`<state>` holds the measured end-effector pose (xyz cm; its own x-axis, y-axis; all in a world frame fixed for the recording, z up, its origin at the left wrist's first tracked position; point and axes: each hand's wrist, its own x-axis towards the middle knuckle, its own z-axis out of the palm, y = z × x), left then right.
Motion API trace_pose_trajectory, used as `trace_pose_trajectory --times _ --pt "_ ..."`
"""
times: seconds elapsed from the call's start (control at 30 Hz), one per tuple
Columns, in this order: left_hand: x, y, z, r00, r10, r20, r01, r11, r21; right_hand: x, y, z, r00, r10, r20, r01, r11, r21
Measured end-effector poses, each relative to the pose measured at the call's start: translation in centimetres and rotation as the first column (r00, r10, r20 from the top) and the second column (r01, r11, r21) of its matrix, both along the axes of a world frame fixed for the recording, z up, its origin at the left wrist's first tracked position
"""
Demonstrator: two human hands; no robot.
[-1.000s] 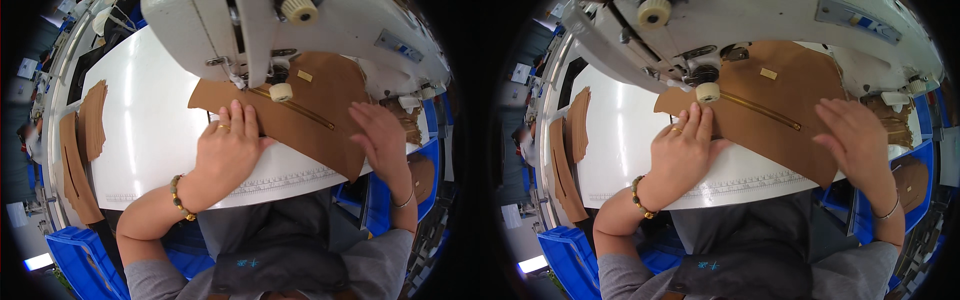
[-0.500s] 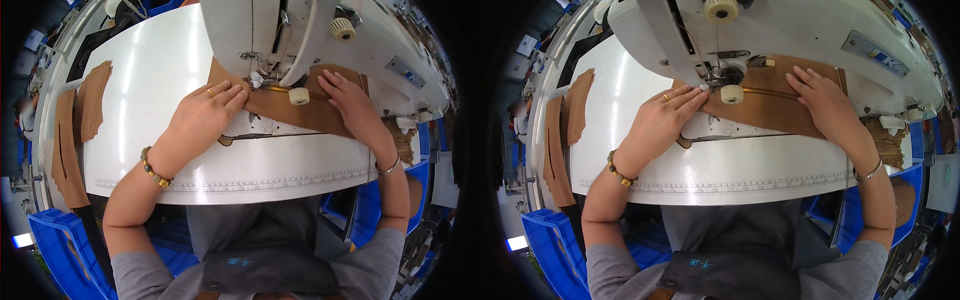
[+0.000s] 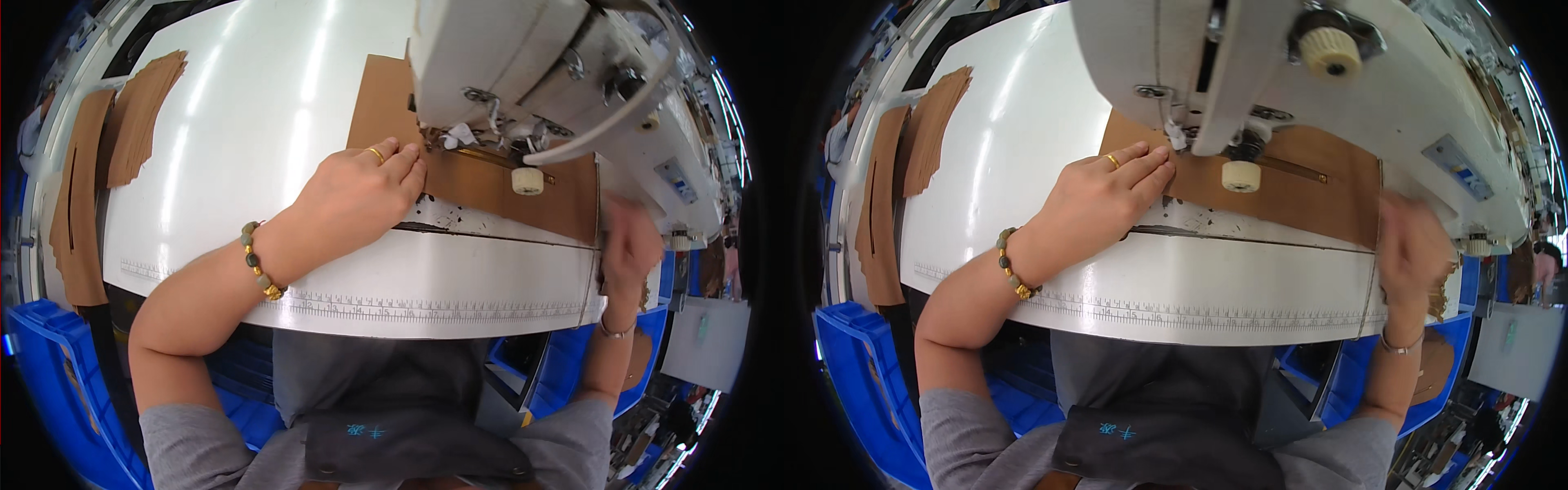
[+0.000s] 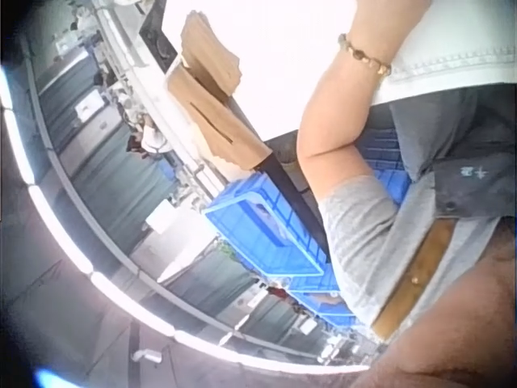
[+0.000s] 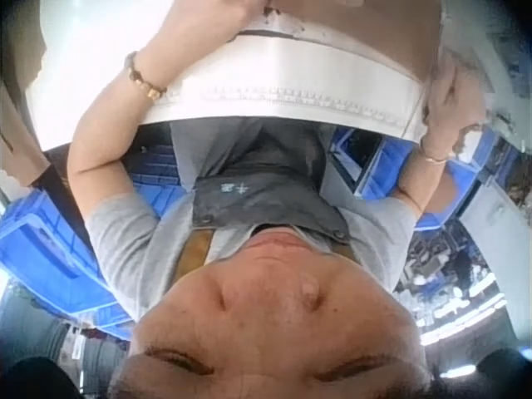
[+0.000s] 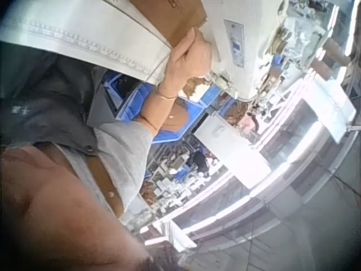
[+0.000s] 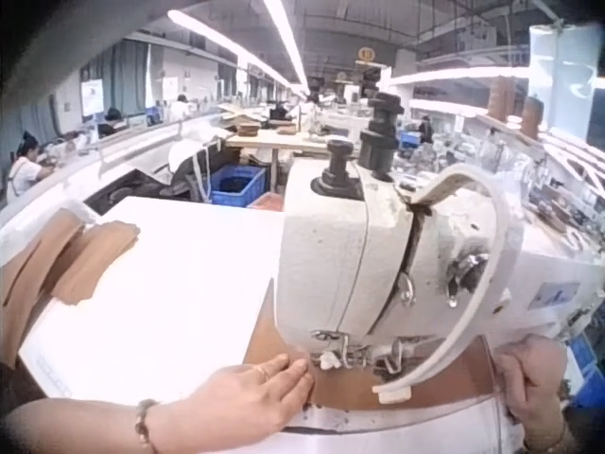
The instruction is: Sewing a zipper and assembling leather bag components using an industrial sewing machine.
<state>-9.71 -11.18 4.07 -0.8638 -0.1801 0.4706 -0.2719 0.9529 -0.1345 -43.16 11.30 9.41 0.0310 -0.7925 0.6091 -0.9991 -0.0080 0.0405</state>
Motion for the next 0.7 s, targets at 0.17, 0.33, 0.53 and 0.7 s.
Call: trace_pose_trajectory --times 0.17,0.33,0.53,0.7 --pt "0.1 0.5 -0.4 0.999 0.009 0.046 -0.011 0.998 0.056 -17.8 9.6 6.0 0.906 -0.289 0.31 0.424 0.648 -0.632" --pt "-0.2 0.3 -0.7 1.0 -0.024 -0.01 0.025 0.997 0.079 -34.5 14.7 8.7 0.591 -0.18 0.786 0.6 0.749 -0.28" --pt "-0.2 0.6 -0.7 1.0 -0.022 0.02 0.02 0.995 0.101 -42.9 14.0 16.1 0.384 -0.574 0.723 0.634 0.733 0.246" --pt "-0.3 0.8 -0.7 0.998 0.0 0.057 -0.008 0.989 0.147 -43.8 11.4 18.8 0.272 -0.561 0.782 0.575 0.746 0.335"
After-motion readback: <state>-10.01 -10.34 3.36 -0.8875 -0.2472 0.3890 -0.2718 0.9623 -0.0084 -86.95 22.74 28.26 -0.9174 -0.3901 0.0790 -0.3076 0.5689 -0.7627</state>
